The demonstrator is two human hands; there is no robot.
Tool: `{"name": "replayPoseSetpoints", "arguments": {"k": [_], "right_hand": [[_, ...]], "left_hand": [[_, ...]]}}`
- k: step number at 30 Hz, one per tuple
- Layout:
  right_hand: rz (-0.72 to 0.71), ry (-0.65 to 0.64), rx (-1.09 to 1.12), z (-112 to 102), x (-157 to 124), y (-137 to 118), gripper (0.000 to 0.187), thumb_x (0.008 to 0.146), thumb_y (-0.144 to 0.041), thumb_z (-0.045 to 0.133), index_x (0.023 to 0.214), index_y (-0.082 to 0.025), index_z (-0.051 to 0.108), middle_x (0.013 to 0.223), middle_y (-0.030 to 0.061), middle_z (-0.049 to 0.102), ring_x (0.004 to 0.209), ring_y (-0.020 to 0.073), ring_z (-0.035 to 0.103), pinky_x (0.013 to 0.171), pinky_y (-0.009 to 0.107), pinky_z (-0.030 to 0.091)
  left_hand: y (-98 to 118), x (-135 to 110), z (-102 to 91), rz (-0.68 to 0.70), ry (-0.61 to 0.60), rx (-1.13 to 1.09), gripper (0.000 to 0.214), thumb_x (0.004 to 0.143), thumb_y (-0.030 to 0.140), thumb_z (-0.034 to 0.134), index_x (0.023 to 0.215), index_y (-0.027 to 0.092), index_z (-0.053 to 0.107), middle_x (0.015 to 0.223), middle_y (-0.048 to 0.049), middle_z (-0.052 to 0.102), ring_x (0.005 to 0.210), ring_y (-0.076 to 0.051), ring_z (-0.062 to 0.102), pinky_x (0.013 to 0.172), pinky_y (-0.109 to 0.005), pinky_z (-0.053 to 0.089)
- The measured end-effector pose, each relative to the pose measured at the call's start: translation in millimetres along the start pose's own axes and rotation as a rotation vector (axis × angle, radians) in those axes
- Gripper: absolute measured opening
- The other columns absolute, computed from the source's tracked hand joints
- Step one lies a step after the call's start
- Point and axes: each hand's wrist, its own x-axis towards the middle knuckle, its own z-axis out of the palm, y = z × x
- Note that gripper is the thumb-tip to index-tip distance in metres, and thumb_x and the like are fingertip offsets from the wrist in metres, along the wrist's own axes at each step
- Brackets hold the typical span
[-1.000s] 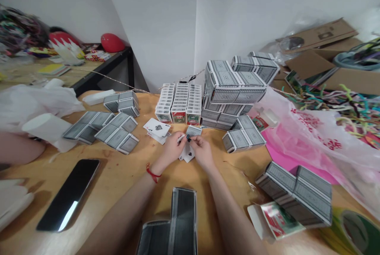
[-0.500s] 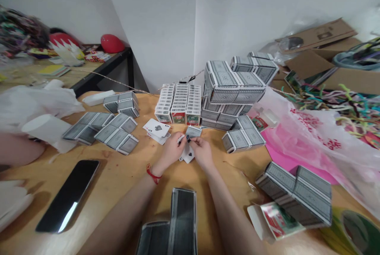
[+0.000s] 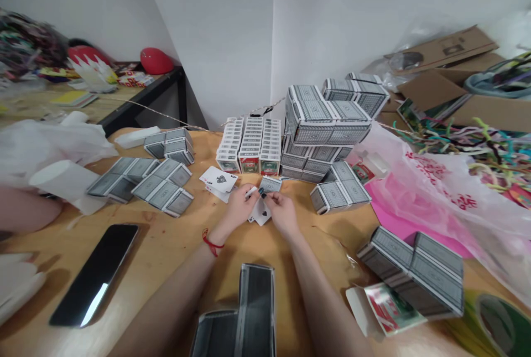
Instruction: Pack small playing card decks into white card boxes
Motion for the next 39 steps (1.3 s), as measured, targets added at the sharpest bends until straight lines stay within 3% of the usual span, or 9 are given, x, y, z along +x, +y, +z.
{"name": "replayPoseSetpoints", "arguments": {"k": [9, 15, 22, 29, 39], "right_hand": [[-0.005, 0.12, -0.028, 5.4, -1.5, -1.5, 0.014, 0.063, -0.03, 0.057, 0.062, -0.016, 0.057, 0.05, -0.0038, 0.05, 0.046, 0.01, 0.043, 0.046, 0.022, 0.032], [0.032, 0.028, 0.078, 3.1, -1.8, -4.2, 0.021, 0.061, -0.033, 0.06, 0.071, -0.014, 0.061, 0.056, -0.0011, 0.056, 0.048, 0.0105, 0.046, 0.048, 0.022, 0.035], [0.044, 0.088, 0.037, 3.6, 0.1, -1.0, 0.021, 0.061, -0.033, 0.06, 0.07, -0.014, 0.061, 0.054, -0.0014, 0.054, 0.048, 0.0104, 0.046, 0.047, 0.022, 0.034], [0.034, -0.01, 0.099, -0.8, -0.8, -5.7, 0.022, 0.061, -0.034, 0.063, 0.07, -0.014, 0.06, 0.055, -0.0012, 0.057, 0.048, 0.0105, 0.048, 0.048, 0.022, 0.037], [0.037, 0.024, 0.085, 1.1, -1.3, -7.4, 0.025, 0.059, -0.037, 0.065, 0.069, -0.014, 0.061, 0.054, -0.0007, 0.058, 0.047, 0.0105, 0.048, 0.046, 0.022, 0.036]], "left_hand": [[2.1, -4.7, 0.4, 0.072, -0.008, 0.067, 0.017, 0.083, 0.028, 0.042, 0.078, 0.017, 0.054, 0.075, -0.0038, 0.06, 0.069, -0.014, 0.054, 0.062, -0.025, 0.037], [0.7, -3.9, 2.2, 0.063, 0.046, 0.057, 0.015, 0.083, 0.027, 0.043, 0.081, 0.017, 0.054, 0.078, -0.0042, 0.061, 0.071, -0.015, 0.055, 0.063, -0.026, 0.039], [-0.2, -5.4, 1.6, 0.139, 0.062, 0.077, 0.016, 0.084, 0.027, 0.042, 0.08, 0.018, 0.054, 0.079, -0.0043, 0.061, 0.073, -0.015, 0.055, 0.065, -0.027, 0.041], [-2.3, -3.9, 3.8, 0.089, 0.14, 0.002, 0.013, 0.081, 0.026, 0.046, 0.079, 0.017, 0.055, 0.078, -0.0043, 0.062, 0.073, -0.015, 0.056, 0.064, -0.026, 0.042], [-2.3, -4.0, 1.2, 0.146, 0.169, -0.003, 0.011, 0.081, 0.024, 0.046, 0.078, 0.017, 0.055, 0.078, -0.0038, 0.061, 0.073, -0.015, 0.056, 0.065, -0.026, 0.041]]}}
